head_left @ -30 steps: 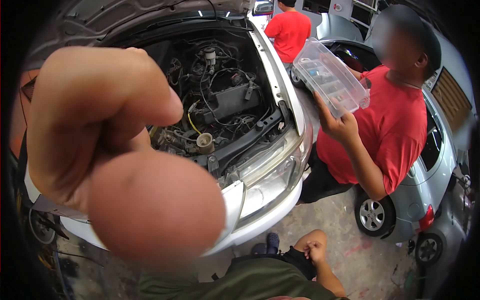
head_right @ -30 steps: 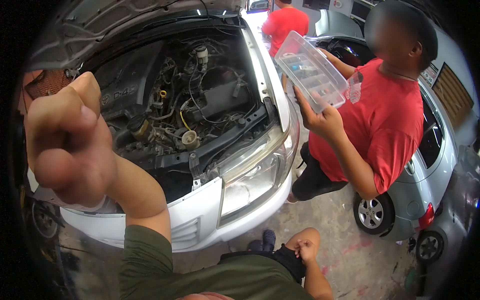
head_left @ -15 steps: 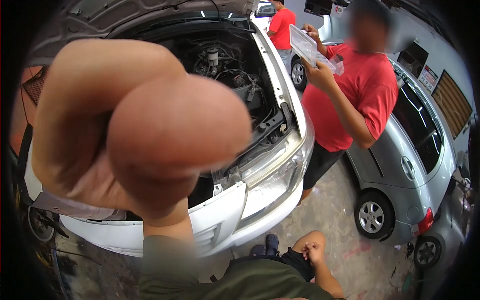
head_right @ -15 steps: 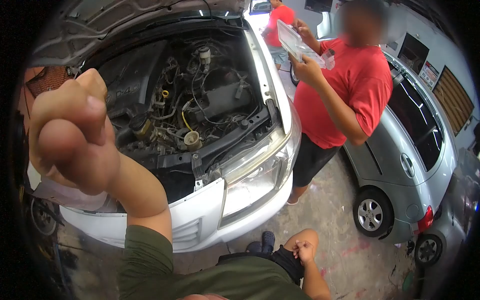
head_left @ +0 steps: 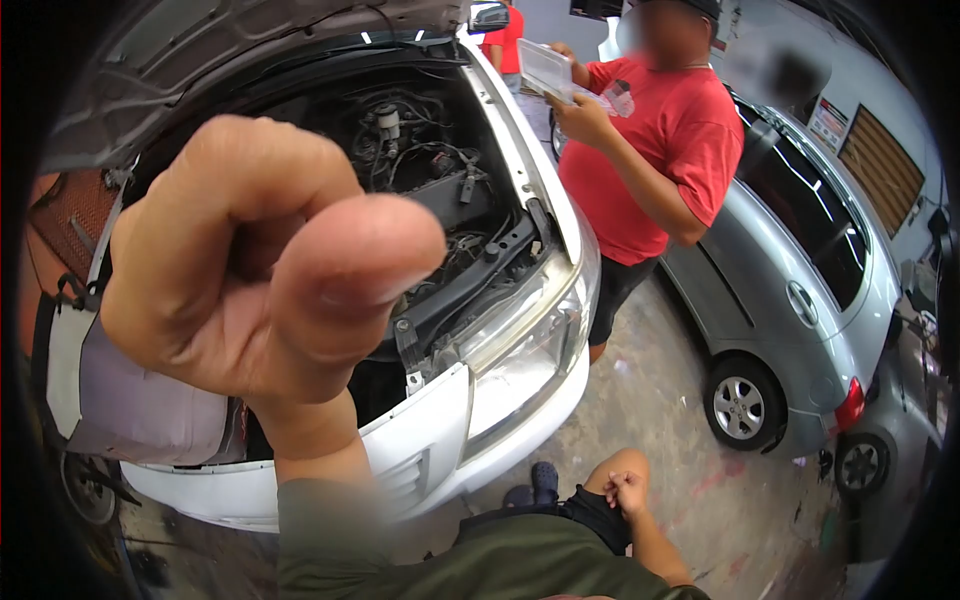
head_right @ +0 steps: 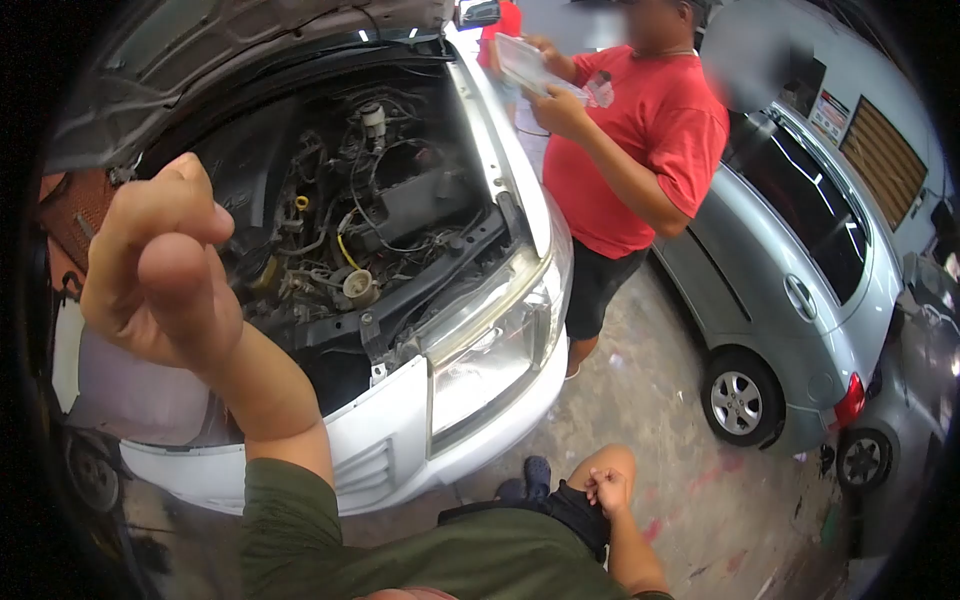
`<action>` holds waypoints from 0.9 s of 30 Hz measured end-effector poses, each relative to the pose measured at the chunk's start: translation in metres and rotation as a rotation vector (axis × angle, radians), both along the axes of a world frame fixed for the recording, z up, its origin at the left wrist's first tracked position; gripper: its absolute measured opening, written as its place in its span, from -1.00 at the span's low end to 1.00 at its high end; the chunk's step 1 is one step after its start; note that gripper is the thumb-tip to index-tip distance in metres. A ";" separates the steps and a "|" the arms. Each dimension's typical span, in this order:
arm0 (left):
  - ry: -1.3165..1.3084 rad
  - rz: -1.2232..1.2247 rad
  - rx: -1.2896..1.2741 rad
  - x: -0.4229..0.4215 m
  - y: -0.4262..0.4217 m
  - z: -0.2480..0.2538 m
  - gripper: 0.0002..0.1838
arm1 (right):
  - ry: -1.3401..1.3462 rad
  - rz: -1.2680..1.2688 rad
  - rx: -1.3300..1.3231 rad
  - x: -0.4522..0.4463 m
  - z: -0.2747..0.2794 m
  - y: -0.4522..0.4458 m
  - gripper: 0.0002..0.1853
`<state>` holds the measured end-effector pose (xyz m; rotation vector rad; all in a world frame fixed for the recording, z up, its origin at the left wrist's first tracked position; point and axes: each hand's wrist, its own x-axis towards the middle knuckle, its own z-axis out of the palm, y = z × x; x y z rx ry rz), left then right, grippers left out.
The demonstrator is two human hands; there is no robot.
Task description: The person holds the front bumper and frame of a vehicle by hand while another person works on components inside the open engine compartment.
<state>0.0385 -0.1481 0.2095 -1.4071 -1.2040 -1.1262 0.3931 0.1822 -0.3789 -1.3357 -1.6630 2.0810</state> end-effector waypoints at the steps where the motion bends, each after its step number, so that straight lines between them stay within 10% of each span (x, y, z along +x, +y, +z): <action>1: 0.006 -0.012 -0.007 0.000 0.004 -0.001 -0.37 | 0.006 -0.006 0.000 0.001 0.000 -0.001 -0.71; 27: 0.029 0.011 -0.010 0.004 0.019 -0.001 -0.56 | 0.021 -0.108 -0.091 0.030 -0.002 -0.004 -0.74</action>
